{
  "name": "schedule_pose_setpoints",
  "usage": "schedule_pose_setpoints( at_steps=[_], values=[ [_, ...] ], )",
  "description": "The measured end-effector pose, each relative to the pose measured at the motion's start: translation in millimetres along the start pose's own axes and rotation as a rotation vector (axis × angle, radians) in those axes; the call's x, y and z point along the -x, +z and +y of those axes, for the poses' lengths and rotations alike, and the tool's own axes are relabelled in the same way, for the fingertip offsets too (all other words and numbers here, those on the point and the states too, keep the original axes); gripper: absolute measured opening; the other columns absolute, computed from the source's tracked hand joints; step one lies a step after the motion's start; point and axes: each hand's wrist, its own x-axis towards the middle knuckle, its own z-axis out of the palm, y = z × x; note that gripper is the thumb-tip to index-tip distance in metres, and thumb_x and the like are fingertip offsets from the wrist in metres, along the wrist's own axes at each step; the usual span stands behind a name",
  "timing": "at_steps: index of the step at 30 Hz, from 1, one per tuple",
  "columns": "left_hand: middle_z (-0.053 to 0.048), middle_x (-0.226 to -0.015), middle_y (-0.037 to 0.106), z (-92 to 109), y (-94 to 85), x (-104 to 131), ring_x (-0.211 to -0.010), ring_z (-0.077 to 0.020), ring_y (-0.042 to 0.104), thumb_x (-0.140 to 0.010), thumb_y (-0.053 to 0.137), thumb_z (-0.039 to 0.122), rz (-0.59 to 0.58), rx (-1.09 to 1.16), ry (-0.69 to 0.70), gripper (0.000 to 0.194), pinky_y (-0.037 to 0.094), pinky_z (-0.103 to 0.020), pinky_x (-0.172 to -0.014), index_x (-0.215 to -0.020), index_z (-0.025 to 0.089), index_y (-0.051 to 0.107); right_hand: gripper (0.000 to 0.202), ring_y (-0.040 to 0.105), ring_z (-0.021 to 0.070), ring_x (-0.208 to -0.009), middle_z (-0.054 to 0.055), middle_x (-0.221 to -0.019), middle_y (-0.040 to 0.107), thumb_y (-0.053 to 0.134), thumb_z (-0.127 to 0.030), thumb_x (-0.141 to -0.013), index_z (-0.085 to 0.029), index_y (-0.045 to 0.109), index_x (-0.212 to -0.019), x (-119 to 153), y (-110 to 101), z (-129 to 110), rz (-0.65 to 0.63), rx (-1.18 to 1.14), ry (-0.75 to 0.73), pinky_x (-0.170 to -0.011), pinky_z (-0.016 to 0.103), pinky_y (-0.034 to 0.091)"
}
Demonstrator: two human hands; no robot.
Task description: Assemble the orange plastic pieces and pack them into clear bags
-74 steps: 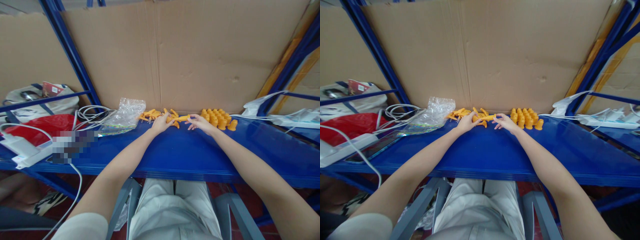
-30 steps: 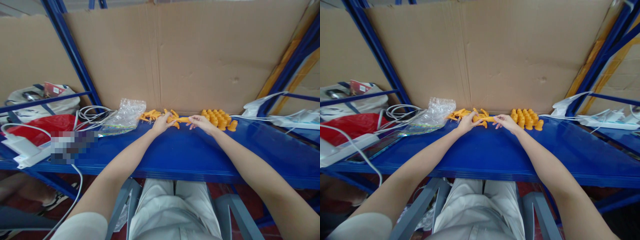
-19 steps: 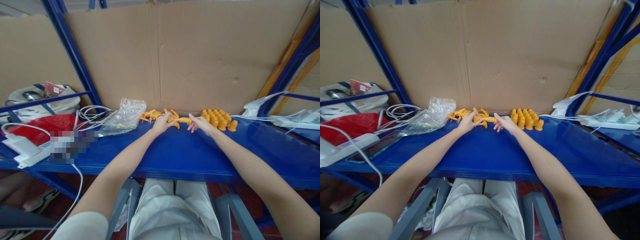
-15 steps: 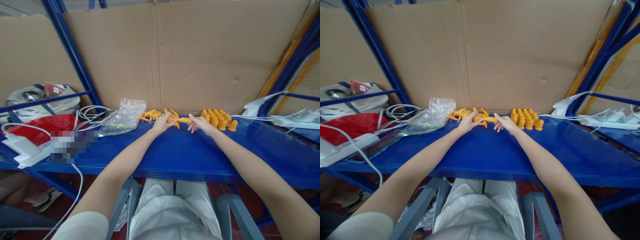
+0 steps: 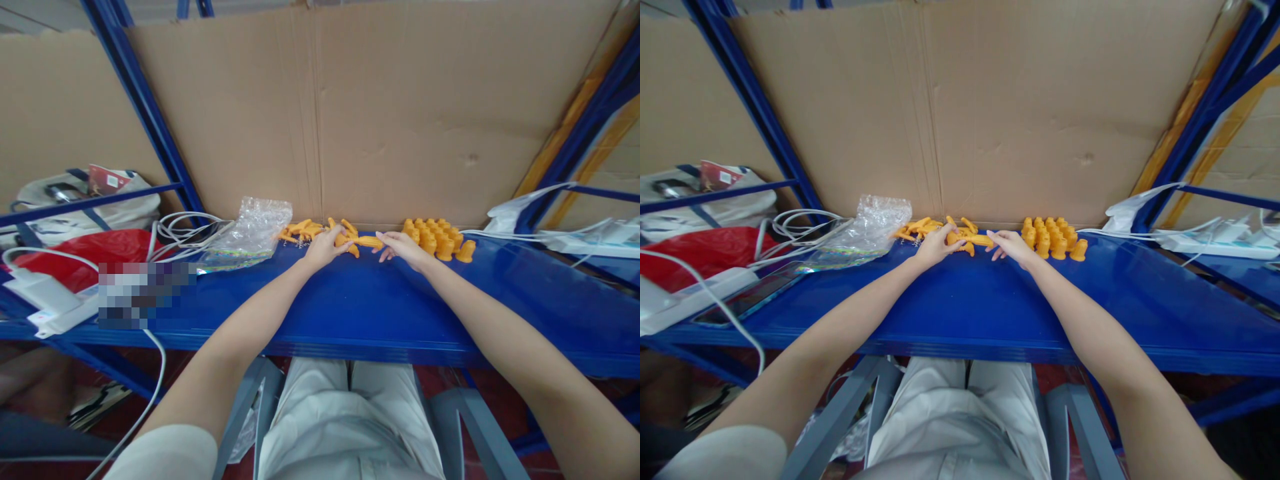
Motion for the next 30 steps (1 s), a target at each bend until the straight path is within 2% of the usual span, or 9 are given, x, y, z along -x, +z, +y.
schedule_pose_setpoints(
  at_steps=[8, 11, 13, 16, 18, 20, 23, 26, 30],
  values=[
    [0.0, -0.076, 0.066, -1.0, 1.2, -0.1, -0.07, -0.0157, 0.064, -0.085, 0.069, 0.039, -0.003, -0.01, 0.017, 0.029, 0.046, -0.023, -0.066, -0.103, 0.018, 0.059, 0.036, 0.063, 0.0098, -0.05, 0.012, -0.091, 0.077, 0.05, -0.047, -0.098, -0.015, 0.065, -0.097, -3.4, -0.3, 5.7, -0.009, 0.048, 0.006, -0.048, 0.02, 0.046],
    [-0.002, -0.078, 0.067, 0.1, 0.4, 0.1, -0.072, -0.0168, 0.065, -0.085, 0.069, 0.038, -0.015, -0.023, 0.0, 0.03, 0.047, -0.024, -0.068, -0.104, 0.017, 0.06, 0.038, 0.068, 0.0138, -0.06, 0.012, -0.097, 0.076, 0.046, -0.049, -0.098, -0.015, 0.065, -0.101, -7.2, -0.6, 10.1, 0.011, 0.14, -0.041, -0.056, 0.024, 0.052],
    [-0.003, -0.081, 0.068, 1.2, -1.1, 0.2, -0.076, -0.0178, 0.066, -0.086, 0.069, 0.037, -0.019, -0.033, -0.012, 0.03, 0.048, -0.025, -0.07, -0.106, 0.017, 0.06, 0.034, 0.072, 0.0189, -0.078, 0.013, -0.106, 0.074, 0.052, -0.045, -0.096, -0.016, 0.065, -0.107, -10.4, -0.7, 13.9, 0.083, 0.262, -0.172, -0.07, 0.03, 0.056],
    [-0.005, -0.089, 0.07, 3.6, -4.4, 0.2, -0.084, -0.0198, 0.068, -0.088, 0.066, 0.038, -0.035, -0.062, -0.012, 0.03, 0.05, -0.028, -0.076, -0.11, 0.018, 0.06, 0.032, 0.066, 0.026, -0.108, 0.013, -0.121, 0.068, 0.061, -0.037, -0.09, -0.018, 0.064, -0.115, -12.0, 0.5, 17.4, 0.17, 0.506, -0.515, -0.094, 0.042, 0.051],
    [-0.007, -0.096, 0.071, 5.8, -6.7, 0.0, -0.091, -0.0221, 0.069, -0.09, 0.064, 0.038, -0.061, -0.105, -0.012, 0.03, 0.051, -0.03, -0.08, -0.113, 0.019, 0.059, 0.032, 0.059, 0.0282, -0.119, 0.013, -0.127, 0.066, 0.06, -0.035, -0.09, -0.02, 0.064, -0.118, -9.5, 3.5, 16.4, 0.146, 0.673, -0.707, -0.101, 0.046, 0.045],
    [-0.009, -0.105, 0.071, 8.2, -8.4, -0.1, -0.1, -0.0245, 0.068, -0.092, 0.061, 0.038, -0.091, -0.154, -0.005, 0.031, 0.051, -0.033, -0.084, -0.115, 0.018, 0.059, 0.031, 0.056, 0.0291, -0.123, 0.013, -0.13, 0.064, 0.055, -0.031, -0.093, -0.021, 0.064, -0.12, -4.8, 8.9, 12.8, 0.091, 0.845, -0.796, -0.101, 0.049, 0.041],
    [-0.012, -0.116, 0.068, 11.3, -9.4, 0.1, -0.108, -0.0268, 0.066, -0.095, 0.056, 0.04, -0.129, -0.202, 0.033, 0.032, 0.052, -0.036, -0.089, -0.117, 0.018, 0.058, 0.032, 0.052, 0.0293, -0.125, 0.015, -0.134, 0.061, 0.05, -0.023, -0.094, -0.02, 0.065, -0.123, 2.2, 20.2, 5.1, 0.005, 1.079, -0.822, -0.1, 0.049, 0.037],
    [-0.013, -0.124, 0.064, 13.0, -9.3, 0.9, -0.111, -0.0269, 0.065, -0.097, 0.051, 0.041, -0.136, -0.212, 0.074, 0.035, 0.052, -0.037, -0.09, -0.124, 0.019, 0.055, 0.035, 0.054, 0.0289, -0.12, 0.016, -0.127, 0.064, 0.045, -0.017, -0.095, -0.019, 0.067, -0.122, 4.0, 29.3, -2.9, -0.038, 1.232, -0.805, -0.098, 0.047, 0.035],
    [-0.013, -0.136, 0.056, 13.5, -10.0, 1.6, -0.119, -0.0246, 0.06, -0.099, 0.044, 0.039, -0.026, -0.145, 0.11, 0.044, 0.053, -0.035, -0.091, -0.14, 0.021, 0.043, 0.038, 0.057, 0.0288, -0.111, 0.015, -0.117, 0.069, 0.04, -0.017, -0.097, -0.02, 0.07, -0.12, -8.0, 25.1, -14.2, 0.008, 1.296, -0.708, -0.092, 0.045, 0.036]
  ],
)
